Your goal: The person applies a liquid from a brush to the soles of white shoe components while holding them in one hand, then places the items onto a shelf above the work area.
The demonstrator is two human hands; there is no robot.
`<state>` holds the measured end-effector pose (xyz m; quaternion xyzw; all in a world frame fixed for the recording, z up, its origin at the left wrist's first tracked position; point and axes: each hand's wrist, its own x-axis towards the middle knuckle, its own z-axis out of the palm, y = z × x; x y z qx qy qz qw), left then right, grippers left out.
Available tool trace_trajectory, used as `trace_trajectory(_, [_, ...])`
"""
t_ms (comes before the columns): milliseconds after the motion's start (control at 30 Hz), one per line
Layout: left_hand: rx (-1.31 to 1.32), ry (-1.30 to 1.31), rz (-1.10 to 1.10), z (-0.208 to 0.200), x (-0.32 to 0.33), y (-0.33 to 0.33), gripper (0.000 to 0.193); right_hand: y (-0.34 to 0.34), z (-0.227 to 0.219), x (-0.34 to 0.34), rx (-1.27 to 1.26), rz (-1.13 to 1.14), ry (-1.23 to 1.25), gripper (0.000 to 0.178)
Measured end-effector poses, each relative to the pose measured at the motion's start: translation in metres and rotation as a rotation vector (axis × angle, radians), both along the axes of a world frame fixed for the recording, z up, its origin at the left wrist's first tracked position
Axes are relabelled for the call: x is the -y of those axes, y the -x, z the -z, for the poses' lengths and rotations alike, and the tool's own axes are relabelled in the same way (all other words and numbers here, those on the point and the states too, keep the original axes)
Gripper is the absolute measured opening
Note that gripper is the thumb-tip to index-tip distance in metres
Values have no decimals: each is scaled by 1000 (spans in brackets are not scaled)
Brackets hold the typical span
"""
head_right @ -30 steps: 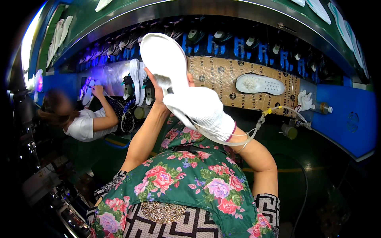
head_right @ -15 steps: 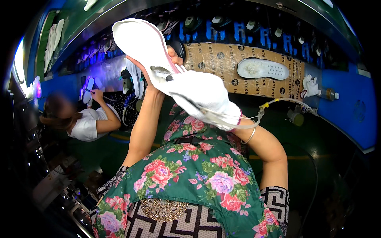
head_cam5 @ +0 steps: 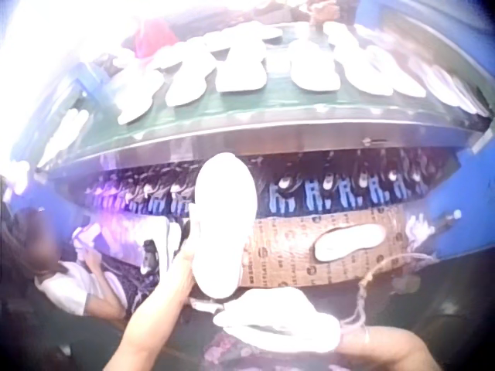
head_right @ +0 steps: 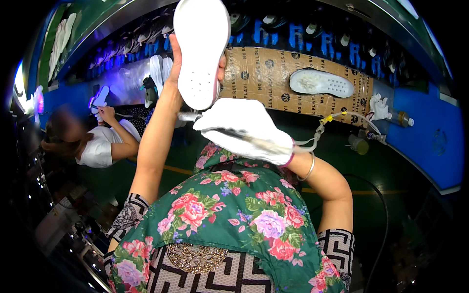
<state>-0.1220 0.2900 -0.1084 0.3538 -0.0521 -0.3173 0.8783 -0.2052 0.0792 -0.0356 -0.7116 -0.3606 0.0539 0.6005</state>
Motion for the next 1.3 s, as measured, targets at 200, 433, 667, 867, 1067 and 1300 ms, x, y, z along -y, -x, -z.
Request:
trace_trajectory(200, [-150, -2, 169, -7, 3, -10, 84, -1, 5, 2, 278, 77, 232, 28])
trace_trajectory(433, [-103, -545, 210, -17, 13, -17, 69, -6, 0, 1, 10, -65, 58, 22])
trace_trajectory(667, [178, -971, 502, -45, 21, -25, 78, -5, 16, -3, 202, -33, 249, 25])
trace_trajectory(867, [351, -1220, 545, -14, 16, -35, 87, -11, 19, 4, -158, -48, 145, 21])
trace_trajectory(1067, [272, -1300, 656, -51, 23, -42, 94, -20, 13, 6, 47, 36, 220, 17])
trace_trajectory(1300, [-282, -332, 34, 4, 20, -24, 78, -13, 13, 23, -800, 251, -194, 19])
